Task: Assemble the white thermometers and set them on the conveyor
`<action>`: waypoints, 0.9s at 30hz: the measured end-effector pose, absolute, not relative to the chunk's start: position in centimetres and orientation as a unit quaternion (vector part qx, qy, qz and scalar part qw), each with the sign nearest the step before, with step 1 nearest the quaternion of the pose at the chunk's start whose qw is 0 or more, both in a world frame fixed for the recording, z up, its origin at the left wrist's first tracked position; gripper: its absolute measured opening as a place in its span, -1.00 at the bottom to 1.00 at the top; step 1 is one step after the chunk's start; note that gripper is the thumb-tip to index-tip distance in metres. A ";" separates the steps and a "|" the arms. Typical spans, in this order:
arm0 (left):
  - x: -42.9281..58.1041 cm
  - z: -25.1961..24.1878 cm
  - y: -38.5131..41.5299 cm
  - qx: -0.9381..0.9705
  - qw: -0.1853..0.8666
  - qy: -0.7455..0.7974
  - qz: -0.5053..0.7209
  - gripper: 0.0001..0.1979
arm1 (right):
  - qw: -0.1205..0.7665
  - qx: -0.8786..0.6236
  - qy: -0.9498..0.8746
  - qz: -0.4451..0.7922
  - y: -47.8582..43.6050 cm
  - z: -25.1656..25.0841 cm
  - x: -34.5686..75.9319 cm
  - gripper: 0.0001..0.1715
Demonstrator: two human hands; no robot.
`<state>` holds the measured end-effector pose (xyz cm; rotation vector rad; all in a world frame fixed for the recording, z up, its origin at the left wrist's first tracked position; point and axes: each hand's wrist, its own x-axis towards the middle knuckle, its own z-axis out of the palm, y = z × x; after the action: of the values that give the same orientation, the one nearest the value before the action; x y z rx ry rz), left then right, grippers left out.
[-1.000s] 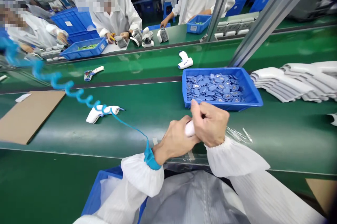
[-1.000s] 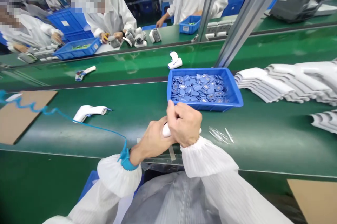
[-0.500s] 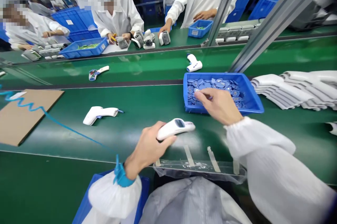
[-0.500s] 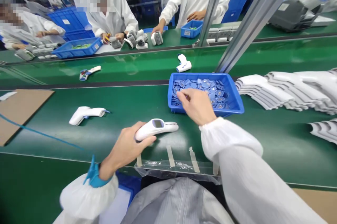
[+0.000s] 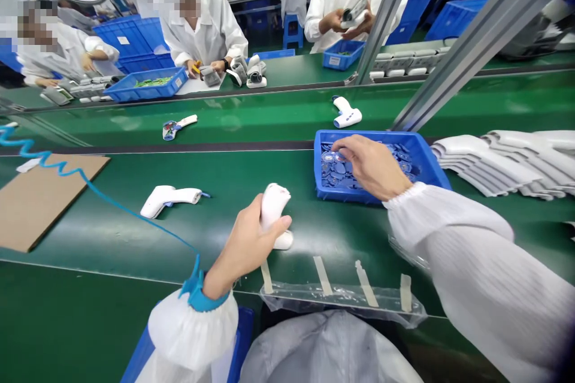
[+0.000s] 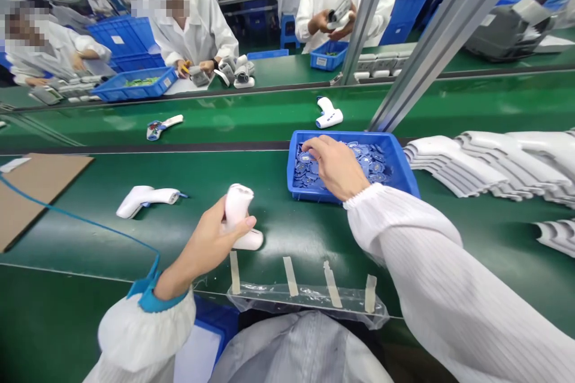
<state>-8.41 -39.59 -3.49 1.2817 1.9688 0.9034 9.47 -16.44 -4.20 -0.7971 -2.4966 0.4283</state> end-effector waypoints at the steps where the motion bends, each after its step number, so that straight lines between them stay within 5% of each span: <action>1: -8.4 -3.4 -39.6 0.468 0.364 0.711 0.379 -0.75 | 0.246 -0.281 -0.913 0.166 -17.4 -3.7 10.1 -0.61; 4: -7.4 -3.2 -39.1 0.455 0.448 0.645 0.420 -0.73 | 0.244 -0.283 -0.898 0.231 -20.9 -2.6 11.9 -0.65; 11: -4.2 -2.2 -37.9 0.590 0.251 0.715 0.279 -0.83 | 0.262 -0.379 -0.733 0.500 -25.8 -2.5 14.9 -0.57; 16: -3.7 -2.3 -36.9 0.625 0.229 0.696 0.270 -0.86 | 0.288 -0.386 -0.655 0.583 -27.6 -2.2 14.8 -0.53; 27: -3.1 -2.1 -36.0 0.676 0.215 0.661 0.245 -0.82 | 0.299 -0.299 -0.805 0.416 -28.4 -1.5 13.7 -0.62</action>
<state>-3.11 -36.02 -2.05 1.8745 1.8334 0.6793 13.67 -28.35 -1.45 -0.7938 -2.1387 1.1046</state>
